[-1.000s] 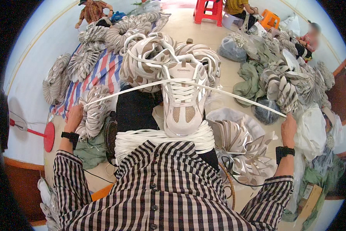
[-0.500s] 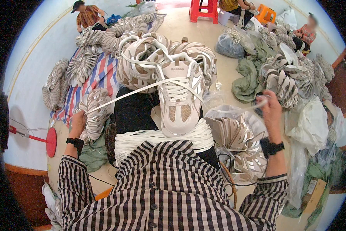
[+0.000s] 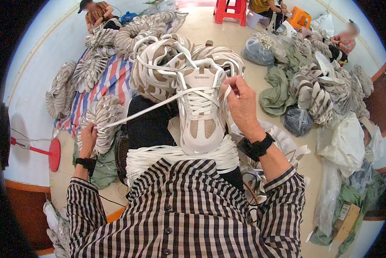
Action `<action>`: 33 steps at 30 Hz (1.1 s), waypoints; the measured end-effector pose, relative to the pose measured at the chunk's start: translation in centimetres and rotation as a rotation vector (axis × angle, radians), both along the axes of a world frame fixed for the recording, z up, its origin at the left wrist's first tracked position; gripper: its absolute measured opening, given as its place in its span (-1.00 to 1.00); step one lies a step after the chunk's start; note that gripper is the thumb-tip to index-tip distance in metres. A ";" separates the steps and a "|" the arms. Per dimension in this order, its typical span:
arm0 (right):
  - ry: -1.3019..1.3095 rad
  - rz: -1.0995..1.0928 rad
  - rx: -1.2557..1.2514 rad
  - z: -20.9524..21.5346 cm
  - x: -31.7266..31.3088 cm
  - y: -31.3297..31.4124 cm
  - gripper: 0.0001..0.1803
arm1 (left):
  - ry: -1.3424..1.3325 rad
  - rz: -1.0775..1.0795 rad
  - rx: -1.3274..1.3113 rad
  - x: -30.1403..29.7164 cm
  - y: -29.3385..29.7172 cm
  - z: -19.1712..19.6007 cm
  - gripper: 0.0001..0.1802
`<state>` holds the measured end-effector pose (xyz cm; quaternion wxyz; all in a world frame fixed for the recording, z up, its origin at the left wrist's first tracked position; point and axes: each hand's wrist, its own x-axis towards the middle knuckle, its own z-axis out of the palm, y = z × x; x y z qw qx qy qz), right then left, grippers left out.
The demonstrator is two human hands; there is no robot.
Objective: Lacing a white and tan sneaker as part of a manufacturing or assembly process.
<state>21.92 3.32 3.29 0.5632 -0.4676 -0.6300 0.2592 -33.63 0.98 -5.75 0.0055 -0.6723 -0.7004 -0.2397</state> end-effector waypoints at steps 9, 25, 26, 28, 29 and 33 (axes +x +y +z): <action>0.078 -0.051 0.006 -1.3 0.2 0.5 -0.93 | -0.225 -0.323 0.156 15.6 -1.5 7.3 -0.90; -0.741 -0.116 0.412 2.4 -0.5 -0.1 -0.84 | -0.771 -0.507 0.271 32.8 3.5 7.9 -0.92; -0.660 -0.105 0.367 2.1 -0.5 0.0 -0.88 | -0.789 -0.490 0.252 32.9 3.8 7.7 -0.92; -0.580 -0.087 0.322 1.6 -0.2 0.2 -0.91 | -0.793 -0.485 0.270 33.2 4.1 7.4 -0.92; -0.438 -0.052 0.158 1.5 0.3 0.5 -0.94 | -0.797 -0.491 0.286 33.3 4.2 7.4 -0.92; -0.175 0.053 -0.054 0.5 1.1 1.1 -0.90 | -0.776 -0.512 0.292 33.4 3.7 7.3 -0.85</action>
